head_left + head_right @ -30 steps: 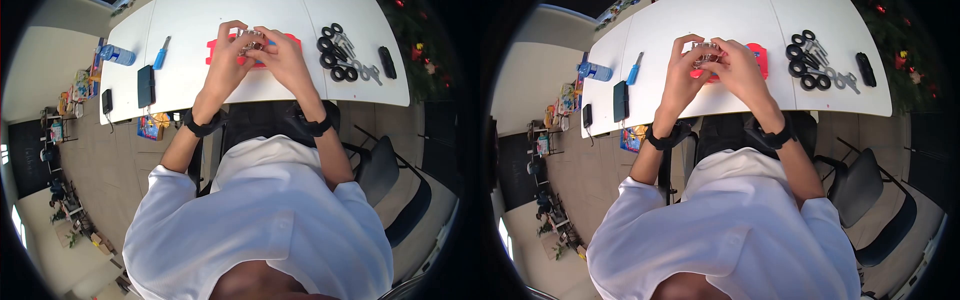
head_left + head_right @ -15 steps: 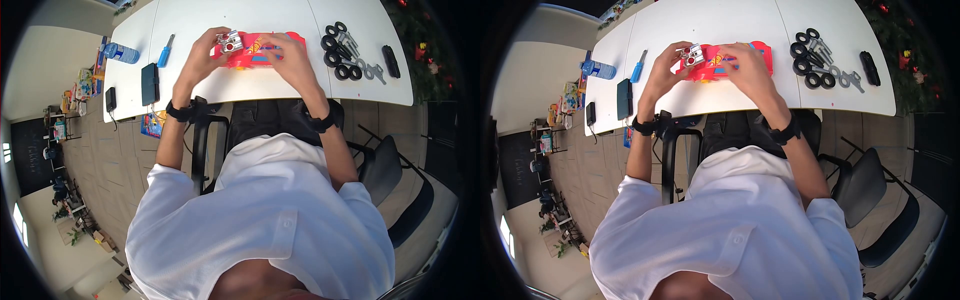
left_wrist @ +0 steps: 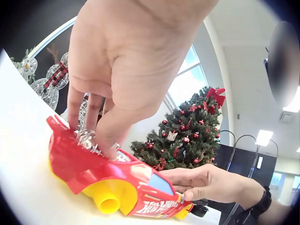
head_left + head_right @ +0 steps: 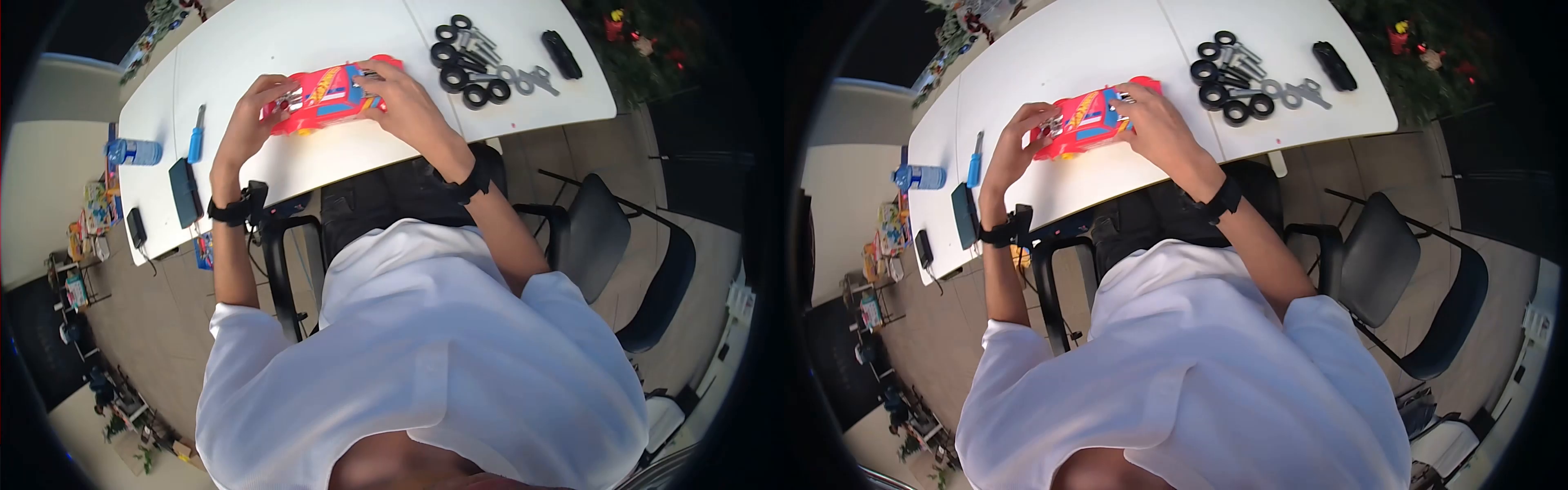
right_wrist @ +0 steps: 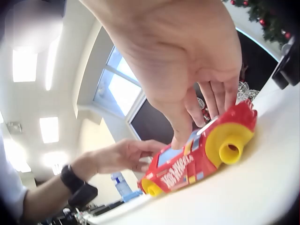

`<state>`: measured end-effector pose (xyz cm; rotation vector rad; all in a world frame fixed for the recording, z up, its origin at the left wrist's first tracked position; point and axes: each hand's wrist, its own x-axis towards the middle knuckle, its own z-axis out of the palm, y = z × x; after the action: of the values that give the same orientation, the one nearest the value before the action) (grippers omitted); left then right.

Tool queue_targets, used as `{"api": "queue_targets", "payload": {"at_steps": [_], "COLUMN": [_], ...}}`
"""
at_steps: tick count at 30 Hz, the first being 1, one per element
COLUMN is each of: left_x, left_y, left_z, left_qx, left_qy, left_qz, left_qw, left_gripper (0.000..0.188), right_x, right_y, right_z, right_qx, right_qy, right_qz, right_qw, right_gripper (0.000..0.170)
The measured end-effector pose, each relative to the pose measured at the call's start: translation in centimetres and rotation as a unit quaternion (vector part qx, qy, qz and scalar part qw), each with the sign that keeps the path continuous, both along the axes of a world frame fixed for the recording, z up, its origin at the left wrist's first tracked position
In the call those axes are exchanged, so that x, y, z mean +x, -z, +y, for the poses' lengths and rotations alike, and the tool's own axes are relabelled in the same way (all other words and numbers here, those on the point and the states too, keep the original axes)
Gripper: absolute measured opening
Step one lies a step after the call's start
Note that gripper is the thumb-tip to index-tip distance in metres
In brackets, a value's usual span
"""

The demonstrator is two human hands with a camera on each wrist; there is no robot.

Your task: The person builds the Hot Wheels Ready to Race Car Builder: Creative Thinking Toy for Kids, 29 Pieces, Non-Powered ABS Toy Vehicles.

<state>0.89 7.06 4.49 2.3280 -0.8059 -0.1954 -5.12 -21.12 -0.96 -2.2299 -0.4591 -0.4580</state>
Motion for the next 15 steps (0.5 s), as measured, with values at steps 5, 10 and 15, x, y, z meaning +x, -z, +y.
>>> {"api": "queue_targets", "payload": {"at_steps": [5,10,15], "left_x": [-2.1,-3.3,-3.4], "left_y": [-1.6,-0.6,-0.1], "left_z": [-2.6,-6.2,-7.9], "left_qx": [0.009,0.046,0.143], "left_qy": [-0.034,-0.008,-0.052], "left_qz": [0.009,-0.066,-0.147], "left_qw": [0.999,0.997,0.977], "left_gripper": [0.074,0.08,0.083], "right_x": [1.9,3.1,3.4], "right_y": [-1.6,-1.5,-1.4], "right_z": [-7.3,-15.7,-16.8], "right_qx": [0.032,-0.167,-0.171], "right_qy": [0.161,0.34,0.353], "right_qz": [-0.02,0.082,0.215], "right_qw": [0.986,0.922,0.894], "right_gripper": [0.024,0.019,0.024]}}
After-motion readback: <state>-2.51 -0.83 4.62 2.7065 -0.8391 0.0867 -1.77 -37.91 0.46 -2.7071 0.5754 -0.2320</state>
